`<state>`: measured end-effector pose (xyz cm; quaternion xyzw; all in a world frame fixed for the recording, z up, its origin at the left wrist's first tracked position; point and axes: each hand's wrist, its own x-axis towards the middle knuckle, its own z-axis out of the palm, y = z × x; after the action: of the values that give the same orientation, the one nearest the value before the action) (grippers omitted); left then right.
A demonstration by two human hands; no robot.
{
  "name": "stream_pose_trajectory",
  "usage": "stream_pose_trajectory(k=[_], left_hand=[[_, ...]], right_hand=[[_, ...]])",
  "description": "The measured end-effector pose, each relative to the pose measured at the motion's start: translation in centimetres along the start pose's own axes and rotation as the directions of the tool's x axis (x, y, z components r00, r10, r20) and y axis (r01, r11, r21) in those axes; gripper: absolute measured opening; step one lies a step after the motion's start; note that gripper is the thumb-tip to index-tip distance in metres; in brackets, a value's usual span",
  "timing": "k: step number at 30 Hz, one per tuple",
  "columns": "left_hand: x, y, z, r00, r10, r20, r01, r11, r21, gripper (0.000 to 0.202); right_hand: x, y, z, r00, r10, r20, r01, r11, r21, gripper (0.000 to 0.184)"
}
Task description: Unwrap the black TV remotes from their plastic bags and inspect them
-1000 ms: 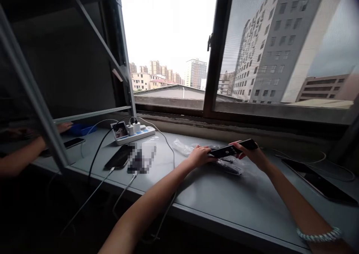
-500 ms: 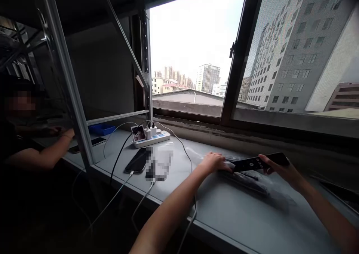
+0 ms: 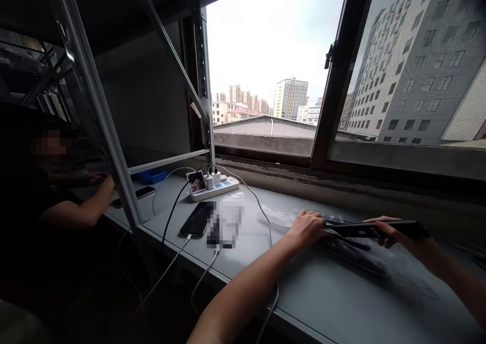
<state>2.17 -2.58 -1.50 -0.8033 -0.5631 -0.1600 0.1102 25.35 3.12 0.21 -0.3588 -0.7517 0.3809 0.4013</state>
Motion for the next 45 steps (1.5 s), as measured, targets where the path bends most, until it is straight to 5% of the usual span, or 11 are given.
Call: stream_pose_trajectory(k=[4,8,13,18,24,31,36,42,45], left_hand=[[0.0,-0.1,0.0,0.998,-0.053,0.020,0.054,0.996,-0.073,0.034],[0.3,-0.3,0.3,0.989,-0.144,0.023,0.146,0.975,-0.169,0.032],[0.6,-0.4,0.0,0.976,-0.192,-0.098,0.156,0.943,-0.293,0.023],[0.8,-0.5,-0.8,0.957,-0.169,-0.236,0.081,0.936,-0.344,0.026],[0.5,-1.3,-1.5,0.985,-0.042,-0.168,0.016,0.988,-0.154,0.029],[0.2,-2.4,-2.6,0.986,-0.116,-0.120,0.101,0.988,-0.119,0.028],[-0.2,-2.3,-2.4,0.985,-0.152,-0.079,0.134,0.972,-0.192,0.037],[-0.5,-2.4,-2.2,0.980,-0.191,-0.052,0.183,0.975,-0.125,0.015],[-0.4,-2.2,-2.4,0.981,-0.186,-0.051,0.181,0.979,-0.089,0.018]], right_hand=[[-0.6,-1.8,1.3,0.996,-0.092,-0.019,0.092,0.995,0.030,0.027],[-0.3,-2.7,0.8,0.972,0.078,-0.221,-0.055,0.992,0.110,0.035],[0.2,-3.4,-1.4,0.822,0.233,-0.520,-0.060,0.943,0.328,0.036],[0.3,-4.0,-2.1,0.660,0.400,-0.636,0.001,0.846,0.533,0.036],[0.4,-4.2,-1.0,0.714,0.489,-0.500,-0.062,0.756,0.651,0.023],[0.6,-3.9,-0.2,0.804,0.549,-0.231,-0.123,0.532,0.838,0.019],[0.5,-3.6,0.1,0.751,0.607,-0.261,-0.200,0.585,0.786,0.022],[0.0,-3.5,0.2,0.686,0.678,-0.262,-0.270,0.573,0.774,0.036],[-0.1,-3.8,0.3,0.712,0.654,-0.255,-0.263,0.585,0.767,0.033]])
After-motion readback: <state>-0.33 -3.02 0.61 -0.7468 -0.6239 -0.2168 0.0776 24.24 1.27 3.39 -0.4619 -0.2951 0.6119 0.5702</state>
